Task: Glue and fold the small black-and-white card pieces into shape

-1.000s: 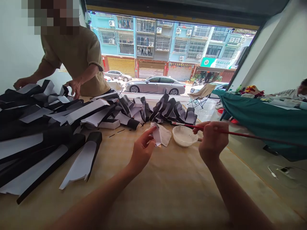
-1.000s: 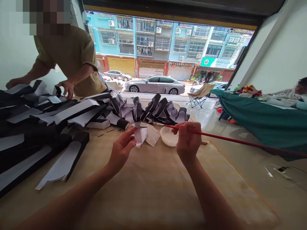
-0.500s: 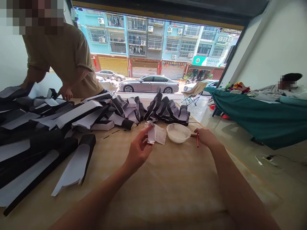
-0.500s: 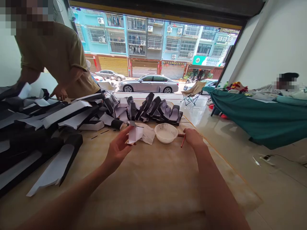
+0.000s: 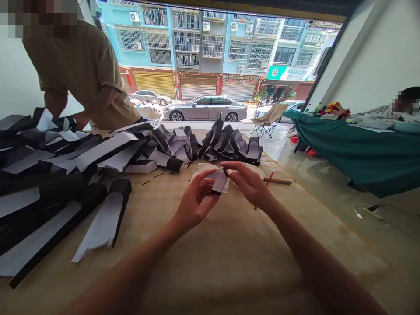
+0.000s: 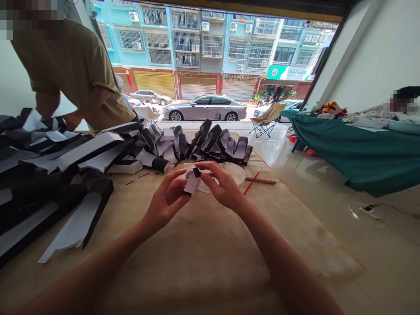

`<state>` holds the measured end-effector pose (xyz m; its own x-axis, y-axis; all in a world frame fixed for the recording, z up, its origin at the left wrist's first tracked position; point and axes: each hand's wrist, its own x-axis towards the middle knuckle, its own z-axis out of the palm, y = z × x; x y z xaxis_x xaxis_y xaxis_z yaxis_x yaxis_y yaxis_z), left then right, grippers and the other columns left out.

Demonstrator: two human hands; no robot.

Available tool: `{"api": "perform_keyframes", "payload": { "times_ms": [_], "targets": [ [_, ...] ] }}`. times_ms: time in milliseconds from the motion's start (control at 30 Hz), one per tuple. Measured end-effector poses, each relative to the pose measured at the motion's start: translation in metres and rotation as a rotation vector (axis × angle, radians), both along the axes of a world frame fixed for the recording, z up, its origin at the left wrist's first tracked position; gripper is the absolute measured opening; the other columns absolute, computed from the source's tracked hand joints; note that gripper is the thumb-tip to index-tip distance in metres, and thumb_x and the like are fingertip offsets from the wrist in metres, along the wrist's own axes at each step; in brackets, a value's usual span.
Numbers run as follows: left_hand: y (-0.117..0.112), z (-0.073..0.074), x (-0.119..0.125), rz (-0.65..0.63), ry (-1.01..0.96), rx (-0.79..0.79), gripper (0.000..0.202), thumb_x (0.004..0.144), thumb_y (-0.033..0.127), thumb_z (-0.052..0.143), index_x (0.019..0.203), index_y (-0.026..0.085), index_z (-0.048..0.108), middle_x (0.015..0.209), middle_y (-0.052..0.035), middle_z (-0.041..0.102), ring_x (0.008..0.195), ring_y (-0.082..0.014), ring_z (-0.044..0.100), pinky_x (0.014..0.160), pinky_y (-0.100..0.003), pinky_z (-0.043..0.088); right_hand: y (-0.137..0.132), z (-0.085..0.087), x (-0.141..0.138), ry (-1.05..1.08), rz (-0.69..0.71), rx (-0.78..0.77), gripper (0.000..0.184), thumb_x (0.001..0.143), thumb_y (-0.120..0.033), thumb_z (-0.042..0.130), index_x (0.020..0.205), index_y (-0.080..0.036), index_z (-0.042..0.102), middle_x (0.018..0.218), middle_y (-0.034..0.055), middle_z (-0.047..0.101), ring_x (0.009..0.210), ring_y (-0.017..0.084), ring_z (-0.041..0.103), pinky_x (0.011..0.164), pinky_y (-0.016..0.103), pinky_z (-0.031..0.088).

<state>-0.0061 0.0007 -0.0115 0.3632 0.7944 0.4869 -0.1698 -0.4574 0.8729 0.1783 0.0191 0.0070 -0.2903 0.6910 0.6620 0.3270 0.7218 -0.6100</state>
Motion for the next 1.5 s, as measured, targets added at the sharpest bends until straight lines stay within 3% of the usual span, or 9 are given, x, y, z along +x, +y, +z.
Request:
{"api": "perform_keyframes", "payload": {
  "times_ms": [100,367,667,800,1167,1500],
  "targets": [
    [0.001,-0.002,0.0,-0.021,0.004,-0.018,0.059,0.081,0.019,0.062,0.133,0.027,0.036,0.092,-0.0027,0.063,0.084,-0.0126,0.059,0.078,-0.025,0.046,-0.003,0.001,0.0,0.025,0.023,-0.028,0.026,0.093,-0.032,0.042,0.111,-0.023,0.06,0.109,0.0056,0.063,0.105,0.019,0.058,0.088,0.035,0.048],
    [0.004,-0.001,0.001,0.067,0.059,-0.121,0.045,0.077,0.022,0.066,0.12,0.019,0.053,0.082,-0.0021,0.063,0.076,-0.0116,0.06,0.07,-0.021,0.047,0.008,-0.009,0.001,0.144,0.13,-0.113,0.018,0.089,-0.036,0.051,0.099,-0.023,0.059,0.1,0.0047,0.063,0.096,0.018,0.061,0.082,0.035,0.051],
    [0.008,-0.004,0.001,0.185,0.149,-0.239,0.034,0.071,0.026,0.069,0.104,0.017,0.067,0.087,-0.0042,0.069,0.078,-0.0151,0.063,0.071,-0.025,0.049,0.01,-0.013,0.001,0.101,0.098,-0.126,0.013,0.087,-0.031,0.054,0.096,-0.022,0.059,0.099,0.0043,0.064,0.094,0.018,0.061,0.084,0.037,0.051],
    [0.01,-0.004,0.002,0.158,0.22,-0.264,0.028,0.07,0.03,0.071,0.094,0.016,0.071,0.087,-0.0041,0.071,0.077,-0.016,0.063,0.071,-0.027,0.048,0.011,-0.013,0.0,0.086,0.09,-0.11,0.01,0.086,-0.03,0.055,0.089,-0.021,0.057,0.093,0.0038,0.064,0.092,0.018,0.061,0.083,0.036,0.051],
    [0.009,-0.001,-0.003,0.104,0.37,-0.269,0.017,0.073,0.033,0.067,0.076,0.016,0.065,0.068,0.0023,0.06,0.062,-0.0089,0.051,0.058,-0.021,0.037,0.005,-0.007,0.0,0.039,0.137,-0.194,0.007,0.086,-0.025,0.052,0.081,-0.021,0.051,0.091,0.0046,0.062,0.088,0.018,0.059,0.078,0.033,0.047],
    [0.011,-0.001,-0.003,0.119,0.434,-0.226,0.019,0.074,0.035,0.063,0.075,0.016,0.066,0.068,0.0002,0.059,0.063,-0.0109,0.051,0.06,-0.024,0.038,0.006,-0.009,0.001,0.049,0.153,-0.209,0.007,0.086,-0.026,0.052,0.081,-0.021,0.051,0.09,0.0043,0.061,0.088,0.018,0.058,0.08,0.034,0.045]
  ]
}}
